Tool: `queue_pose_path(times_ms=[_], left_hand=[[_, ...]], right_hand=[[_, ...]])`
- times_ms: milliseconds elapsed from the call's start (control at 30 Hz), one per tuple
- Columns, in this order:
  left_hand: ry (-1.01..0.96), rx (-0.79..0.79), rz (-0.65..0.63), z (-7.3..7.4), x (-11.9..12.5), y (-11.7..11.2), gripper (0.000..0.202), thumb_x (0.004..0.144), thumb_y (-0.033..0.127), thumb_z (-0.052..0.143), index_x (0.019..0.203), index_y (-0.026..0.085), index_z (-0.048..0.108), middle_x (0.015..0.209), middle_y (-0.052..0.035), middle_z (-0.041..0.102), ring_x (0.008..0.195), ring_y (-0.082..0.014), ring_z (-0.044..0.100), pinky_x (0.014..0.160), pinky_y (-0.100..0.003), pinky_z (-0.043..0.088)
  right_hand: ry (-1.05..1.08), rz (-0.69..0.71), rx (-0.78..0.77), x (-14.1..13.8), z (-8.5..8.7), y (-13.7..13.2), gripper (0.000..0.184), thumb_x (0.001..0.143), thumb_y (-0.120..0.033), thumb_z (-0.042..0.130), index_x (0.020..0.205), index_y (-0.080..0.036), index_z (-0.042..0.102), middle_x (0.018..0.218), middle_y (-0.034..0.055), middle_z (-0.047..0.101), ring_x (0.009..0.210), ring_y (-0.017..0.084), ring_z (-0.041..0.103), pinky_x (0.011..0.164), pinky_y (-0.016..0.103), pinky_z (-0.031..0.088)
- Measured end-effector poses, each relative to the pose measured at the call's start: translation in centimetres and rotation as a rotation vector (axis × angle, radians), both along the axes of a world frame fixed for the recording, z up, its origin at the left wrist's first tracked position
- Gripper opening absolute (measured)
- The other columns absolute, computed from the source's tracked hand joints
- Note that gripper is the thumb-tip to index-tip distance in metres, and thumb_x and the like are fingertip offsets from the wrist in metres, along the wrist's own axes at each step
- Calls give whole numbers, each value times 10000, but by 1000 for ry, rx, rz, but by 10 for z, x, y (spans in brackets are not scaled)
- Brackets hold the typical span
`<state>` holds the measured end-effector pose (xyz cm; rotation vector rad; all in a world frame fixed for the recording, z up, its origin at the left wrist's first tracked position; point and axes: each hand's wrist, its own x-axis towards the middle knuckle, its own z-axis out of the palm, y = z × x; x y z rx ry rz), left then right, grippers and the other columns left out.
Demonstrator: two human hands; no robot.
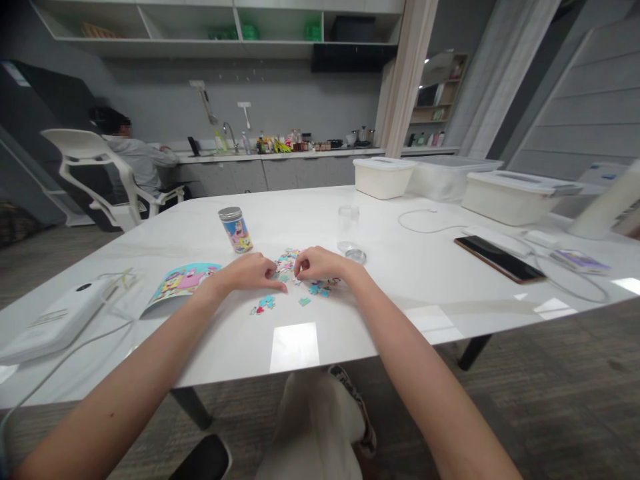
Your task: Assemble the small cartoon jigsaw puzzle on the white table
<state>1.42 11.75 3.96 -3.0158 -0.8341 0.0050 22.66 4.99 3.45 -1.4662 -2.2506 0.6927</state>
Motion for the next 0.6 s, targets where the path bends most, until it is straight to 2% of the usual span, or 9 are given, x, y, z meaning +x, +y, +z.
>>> queue_pose_path(times_ms=[333,600], left_hand=[[2,86,-47,-7,6,3,571,918,594,361,634,186,642,572,-60,625,558,-165,571,547,-275,290],[-15,115,18,-6,4,1,516,919,512,377,661,191,688,613,-76,667,606,-178,610,571,-281,333]], right_hand=[[13,26,-46,-4,-2,-2,154,680,-171,615,777,-157,734,680,6,664,602,110,539,573,215,394],[-15,-1,-50,-9,-3,-3,147,679,-182,593,763,-168,713,654,-5,646,590,115,534,560,223,388]])
